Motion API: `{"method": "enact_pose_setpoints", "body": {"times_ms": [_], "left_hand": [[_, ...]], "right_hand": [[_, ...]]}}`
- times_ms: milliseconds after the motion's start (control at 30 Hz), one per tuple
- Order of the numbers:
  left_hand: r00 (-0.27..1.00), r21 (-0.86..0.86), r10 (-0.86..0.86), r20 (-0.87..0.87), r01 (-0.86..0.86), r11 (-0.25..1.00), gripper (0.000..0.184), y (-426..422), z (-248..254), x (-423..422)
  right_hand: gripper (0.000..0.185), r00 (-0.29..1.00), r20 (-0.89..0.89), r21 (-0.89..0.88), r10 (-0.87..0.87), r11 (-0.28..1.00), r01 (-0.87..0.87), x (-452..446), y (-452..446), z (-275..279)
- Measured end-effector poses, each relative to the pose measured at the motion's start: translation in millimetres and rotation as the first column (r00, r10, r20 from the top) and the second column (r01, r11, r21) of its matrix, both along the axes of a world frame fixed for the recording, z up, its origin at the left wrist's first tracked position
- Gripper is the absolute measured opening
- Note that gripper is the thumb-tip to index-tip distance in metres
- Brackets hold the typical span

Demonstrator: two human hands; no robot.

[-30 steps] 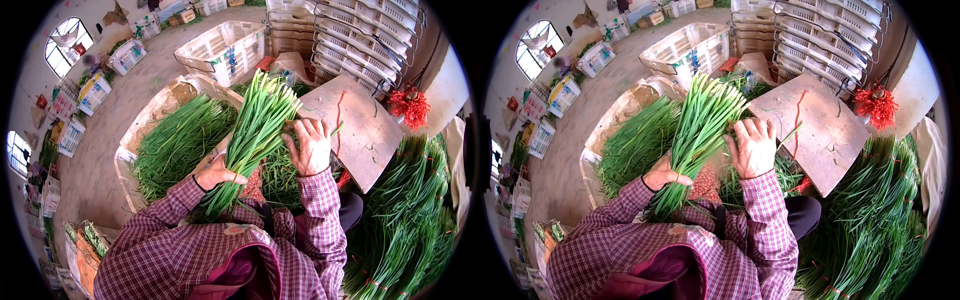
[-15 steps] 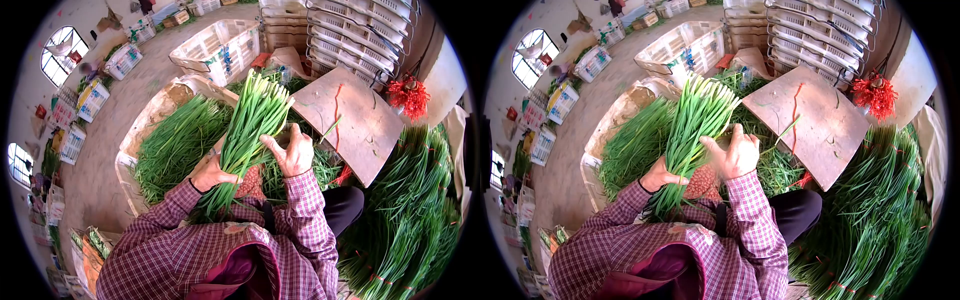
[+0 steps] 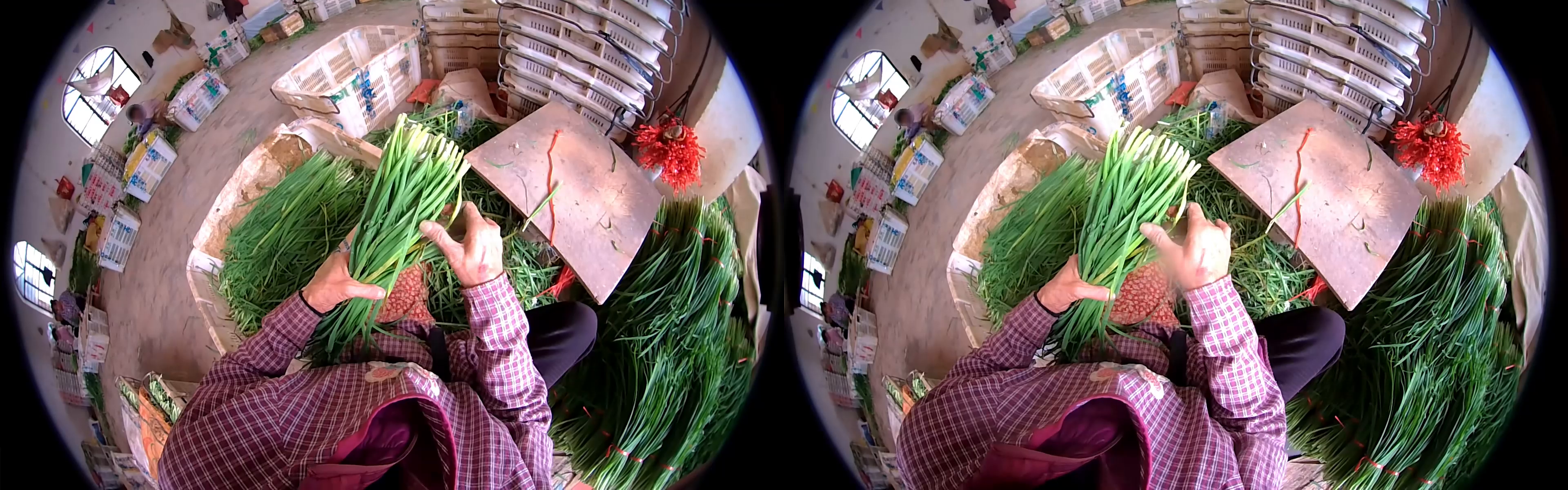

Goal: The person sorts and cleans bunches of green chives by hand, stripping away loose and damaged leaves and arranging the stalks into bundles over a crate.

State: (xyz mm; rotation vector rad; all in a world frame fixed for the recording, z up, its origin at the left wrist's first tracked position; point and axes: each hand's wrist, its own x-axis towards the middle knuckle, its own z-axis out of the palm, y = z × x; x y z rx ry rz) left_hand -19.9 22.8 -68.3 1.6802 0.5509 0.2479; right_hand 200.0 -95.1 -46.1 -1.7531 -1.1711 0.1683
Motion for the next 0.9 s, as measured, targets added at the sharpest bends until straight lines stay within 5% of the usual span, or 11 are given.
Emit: {"method": "enact_pose_setpoints", "body": {"times_ms": [33, 167, 267, 467, 500, 567, 667, 733, 800, 867, 900], "left_hand": [[0.999, 0.019, -0.014, -0.031, 0.015, 1.0, 0.104, 0, 0, 0], [0.999, 0.056, -0.012, -0.039, 0.014, 0.998, 0.106, -1, 0, 1], [0.999, -0.022, -0.003, 0.05, 0.004, 1.0, 0.075, 0, -5, -2], [0.999, -0.088, -0.023, 0.049, 0.028, 0.996, 0.077, 9, -5, -10], [1.0, -0.132, -0.026, 0.016, 0.028, 0.991, 0.097, 10, -3, -9], [0.999, -0.175, -0.03, -0.015, 0.027, 0.984, 0.117, 12, -3, -11], [0.997, -0.138, 0.023, -0.071, -0.032, 0.99, 0.076, 19, -7, -24], [0.991, -0.212, 0.041, -0.124, -0.067, 0.975, 0.068, 24, -11, -34], [0.995, -0.159, 0.086, -0.057, -0.094, 0.983, 0.057, 28, -17, -44], [0.992, -0.196, 0.08, -0.095, -0.098, 0.976, 0.048, 26, -12, -47], [0.992, -0.213, 0.102, -0.08, -0.117, 0.97, 0.046, 25, -11, -47]], "right_hand": [[0.063, 1.0, 0.017, -0.034, -0.023, 0.999, 0.023, -1, 4, -5], [0.047, 0.998, -0.067, -0.02, -0.011, 1.0, 0.01, -5, 9, -9], [0.035, 0.955, -0.294, 0.119, 0.038, 0.993, -0.003, -5, 7, -11], [0.032, 0.861, -0.471, 0.034, 0.19, 0.98, -0.198, 22, -7, -31], [0.032, 0.862, -0.47, 0.032, 0.189, 0.98, -0.197, 23, -9, -29], [0.032, 0.632, -0.726, 0.16, 0.271, 0.96, -0.229, 24, -14, -26], [0.026, 0.449, -0.84, 0.302, 0.306, 0.95, -0.081, 55, -19, -47], [0.021, 0.258, -0.895, 0.41, 0.363, 0.899, 0.156, 85, -31, -46], [0.019, 0.267, -0.913, 0.387, 0.309, 0.865, 0.32, 105, -49, -38], [0.021, 0.315, -0.843, 0.499, 0.437, 0.853, 0.153, 131, -73, -44], [0.024, 0.577, -0.785, 0.347, 0.226, 0.932, 0.107, 125, -78, -33]]}}
